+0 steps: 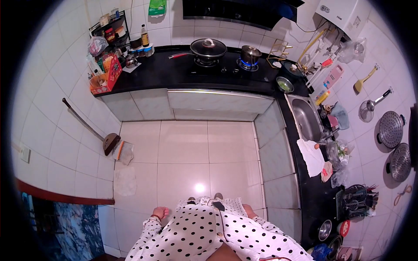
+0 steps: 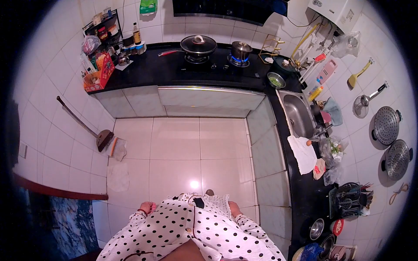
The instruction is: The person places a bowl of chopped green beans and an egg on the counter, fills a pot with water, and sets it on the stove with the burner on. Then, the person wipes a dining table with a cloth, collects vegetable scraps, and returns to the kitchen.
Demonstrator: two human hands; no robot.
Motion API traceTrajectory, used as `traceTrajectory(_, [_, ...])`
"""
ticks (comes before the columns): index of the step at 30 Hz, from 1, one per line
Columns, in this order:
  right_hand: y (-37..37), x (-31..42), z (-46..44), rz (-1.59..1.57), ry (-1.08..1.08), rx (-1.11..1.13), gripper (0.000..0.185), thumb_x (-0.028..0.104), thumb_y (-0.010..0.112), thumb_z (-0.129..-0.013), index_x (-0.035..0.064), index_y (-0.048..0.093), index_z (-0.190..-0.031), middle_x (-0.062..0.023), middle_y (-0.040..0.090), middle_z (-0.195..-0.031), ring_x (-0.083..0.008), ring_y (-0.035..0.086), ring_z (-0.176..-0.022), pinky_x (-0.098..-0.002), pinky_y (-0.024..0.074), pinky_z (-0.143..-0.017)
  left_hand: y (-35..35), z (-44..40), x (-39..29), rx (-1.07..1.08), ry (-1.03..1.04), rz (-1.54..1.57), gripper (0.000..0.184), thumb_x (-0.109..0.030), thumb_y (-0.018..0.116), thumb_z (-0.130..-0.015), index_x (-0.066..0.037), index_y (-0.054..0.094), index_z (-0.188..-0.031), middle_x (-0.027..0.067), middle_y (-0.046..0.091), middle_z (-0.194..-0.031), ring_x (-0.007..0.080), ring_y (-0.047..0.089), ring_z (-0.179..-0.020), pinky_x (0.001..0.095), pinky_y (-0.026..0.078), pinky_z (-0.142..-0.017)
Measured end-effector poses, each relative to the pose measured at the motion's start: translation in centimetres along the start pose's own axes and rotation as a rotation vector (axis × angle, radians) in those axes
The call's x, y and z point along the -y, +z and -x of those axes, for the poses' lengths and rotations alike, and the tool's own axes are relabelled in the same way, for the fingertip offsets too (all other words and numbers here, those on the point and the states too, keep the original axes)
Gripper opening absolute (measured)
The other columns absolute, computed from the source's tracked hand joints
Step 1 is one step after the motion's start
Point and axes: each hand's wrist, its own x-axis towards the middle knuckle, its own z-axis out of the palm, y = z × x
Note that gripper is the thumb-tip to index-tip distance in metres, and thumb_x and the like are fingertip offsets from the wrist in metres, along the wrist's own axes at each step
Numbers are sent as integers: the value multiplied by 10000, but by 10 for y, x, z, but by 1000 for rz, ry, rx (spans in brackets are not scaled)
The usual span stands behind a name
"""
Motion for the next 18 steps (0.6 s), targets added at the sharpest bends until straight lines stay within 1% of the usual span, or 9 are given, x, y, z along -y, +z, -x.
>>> traceTrajectory(2, [-1,1,-1,37,-23,1,375,329,574,-784,54,649,-1029,-208,641,-998,-367,611,-944,-397,486,-815,0,0,0,-2,-6,2,259,-234,432,-928,-100,654,-935,-6,655,-790,93,581,-608,260,449,-491])
traceTrajectory(10, [-2,-3,-1,11,-34,2,382,336,580,-787,59,637,-1044,-205,628,-1015,-368,601,-957,-404,483,-820,0,-5,-3,-9,-5,8,234,-215,452,-922,-100,657,-930,-4,662,-796,95,589,-613,257,457,-505])
traceTrajectory(13, [-3,-4,1,5,-39,7,393,343,584,-786,63,628,-1058,-201,620,-1031,-366,595,-967,-402,481,-824,-1,-7,-2,0,22,-4,245,-223,448,-923,-102,661,-921,0,669,-808,98,599,-635,260,458,-515])
traceTrajectory(18, [-3,-6,4,3,-47,10,412,355,590,-786,69,613,-1082,-194,607,-1057,-362,585,-983,-400,477,-830,1,-8,4,-13,0,24,283,-251,430,-930,-96,667,-912,6,679,-832,108,606,-648,274,458,-535])
